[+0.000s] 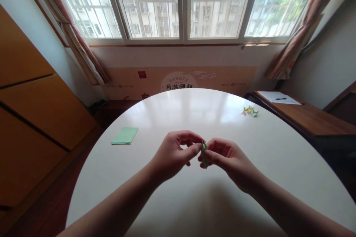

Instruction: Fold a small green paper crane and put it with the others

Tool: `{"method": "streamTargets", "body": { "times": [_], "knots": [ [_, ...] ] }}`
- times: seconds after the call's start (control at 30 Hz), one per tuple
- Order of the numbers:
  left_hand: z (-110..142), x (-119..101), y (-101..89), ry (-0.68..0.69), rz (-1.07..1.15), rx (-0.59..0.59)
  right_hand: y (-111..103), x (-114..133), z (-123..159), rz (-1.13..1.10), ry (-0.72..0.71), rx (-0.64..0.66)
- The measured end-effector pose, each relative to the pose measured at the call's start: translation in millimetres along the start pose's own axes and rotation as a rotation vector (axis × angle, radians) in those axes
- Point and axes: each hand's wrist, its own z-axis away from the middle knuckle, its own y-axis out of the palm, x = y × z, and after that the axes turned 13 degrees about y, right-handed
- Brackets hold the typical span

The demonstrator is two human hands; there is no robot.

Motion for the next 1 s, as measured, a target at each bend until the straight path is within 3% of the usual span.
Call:
{"method": "streamTargets", "body": {
  "times": [1.0],
  "knots": [
    [-1.1,-3.1,5.9,0.138,-0.211,-0.040,4.4,1.2,3.2,0.044,-0.031,0.061]
  ]
}}
